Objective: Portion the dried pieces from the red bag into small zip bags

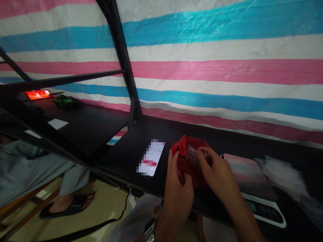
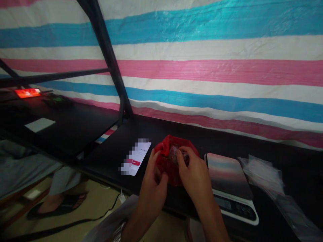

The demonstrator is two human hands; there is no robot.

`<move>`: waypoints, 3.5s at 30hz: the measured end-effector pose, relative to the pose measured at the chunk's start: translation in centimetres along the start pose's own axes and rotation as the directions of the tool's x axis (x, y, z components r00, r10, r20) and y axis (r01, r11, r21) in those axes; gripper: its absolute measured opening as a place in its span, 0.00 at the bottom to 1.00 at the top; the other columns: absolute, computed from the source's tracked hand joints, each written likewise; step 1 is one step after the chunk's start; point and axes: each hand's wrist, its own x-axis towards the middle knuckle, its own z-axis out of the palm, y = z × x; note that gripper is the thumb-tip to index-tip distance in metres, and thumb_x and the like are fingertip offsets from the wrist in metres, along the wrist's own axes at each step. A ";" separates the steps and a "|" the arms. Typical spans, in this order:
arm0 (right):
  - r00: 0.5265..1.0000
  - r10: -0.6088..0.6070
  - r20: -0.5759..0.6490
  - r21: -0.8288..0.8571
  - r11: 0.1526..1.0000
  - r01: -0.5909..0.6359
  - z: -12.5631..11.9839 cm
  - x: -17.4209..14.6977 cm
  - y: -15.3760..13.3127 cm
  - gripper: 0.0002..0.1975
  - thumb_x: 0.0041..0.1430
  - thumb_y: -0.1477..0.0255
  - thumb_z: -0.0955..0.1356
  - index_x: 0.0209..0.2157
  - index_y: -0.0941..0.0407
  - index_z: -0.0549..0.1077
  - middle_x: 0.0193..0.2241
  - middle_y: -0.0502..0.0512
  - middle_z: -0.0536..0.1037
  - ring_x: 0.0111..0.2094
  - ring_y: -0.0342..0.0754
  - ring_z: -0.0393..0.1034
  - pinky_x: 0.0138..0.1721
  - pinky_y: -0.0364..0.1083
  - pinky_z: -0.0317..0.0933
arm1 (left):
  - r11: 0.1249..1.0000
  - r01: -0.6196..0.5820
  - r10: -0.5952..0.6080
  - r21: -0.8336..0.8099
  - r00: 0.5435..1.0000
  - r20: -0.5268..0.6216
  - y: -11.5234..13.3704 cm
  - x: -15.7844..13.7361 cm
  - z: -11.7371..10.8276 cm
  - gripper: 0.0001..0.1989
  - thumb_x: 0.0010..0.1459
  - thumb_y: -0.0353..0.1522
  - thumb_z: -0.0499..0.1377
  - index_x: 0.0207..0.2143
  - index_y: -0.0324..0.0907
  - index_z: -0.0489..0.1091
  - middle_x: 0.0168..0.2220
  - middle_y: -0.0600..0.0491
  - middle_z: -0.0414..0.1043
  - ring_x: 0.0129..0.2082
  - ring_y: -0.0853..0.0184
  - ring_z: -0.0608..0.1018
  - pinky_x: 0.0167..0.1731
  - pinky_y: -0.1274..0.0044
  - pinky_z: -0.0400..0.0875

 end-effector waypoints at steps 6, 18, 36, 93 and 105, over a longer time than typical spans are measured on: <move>0.998 -0.051 0.025 0.080 0.996 0.049 0.5 0.8 0.9 0.22 0.64 0.54 0.62 0.47 0.51 0.80 0.43 0.60 0.86 0.43 0.60 0.82 0.45 0.54 0.69 | 0.900 -0.147 0.101 0.411 0.986 0.130 0.4 1.4 -0.8 0.18 0.62 0.23 0.55 0.50 0.44 0.76 0.57 0.45 0.73 0.53 0.56 0.78 0.53 0.63 0.76; 0.990 -0.098 0.103 0.192 0.978 0.077 1.1 1.2 2.5 0.23 0.58 0.56 0.69 0.51 0.52 0.77 0.49 0.61 0.84 0.48 0.60 0.80 0.54 0.59 0.70 | 0.646 -0.184 0.084 0.741 0.982 0.171 -0.2 3.0 -0.3 0.22 0.73 0.34 0.53 0.67 0.40 0.67 0.51 0.43 0.73 0.48 0.52 0.73 0.50 0.58 0.71; 0.998 -0.066 0.008 0.243 0.968 0.062 0.3 1.5 2.6 0.17 0.60 0.59 0.68 0.46 0.54 0.78 0.42 0.60 0.86 0.43 0.58 0.82 0.48 0.56 0.72 | 0.746 -0.121 0.106 0.655 0.992 0.063 -0.1 4.2 0.4 0.12 0.70 0.30 0.55 0.44 0.42 0.80 0.44 0.43 0.72 0.45 0.52 0.72 0.46 0.60 0.70; 0.963 -0.214 0.165 0.514 0.852 0.101 -5.1 0.2 2.5 0.14 0.67 0.59 0.69 0.34 0.53 0.81 0.31 0.51 0.79 0.33 0.48 0.73 0.37 0.45 0.66 | 0.942 0.147 -0.100 -0.301 0.981 0.167 2.5 -1.2 5.1 0.22 0.74 0.49 0.49 0.55 0.45 0.71 0.52 0.46 0.79 0.54 0.61 0.79 0.55 0.69 0.74; 0.977 -0.157 0.142 -0.192 0.964 0.182 0.5 4.2 0.6 0.12 0.71 0.65 0.67 0.42 0.55 0.82 0.43 0.62 0.82 0.46 0.58 0.77 0.49 0.53 0.64 | 0.880 0.360 -0.319 -0.309 0.931 0.177 2.3 -0.4 1.0 0.21 0.53 0.40 0.70 0.47 0.42 0.74 0.43 0.47 0.82 0.41 0.59 0.83 0.43 0.71 0.79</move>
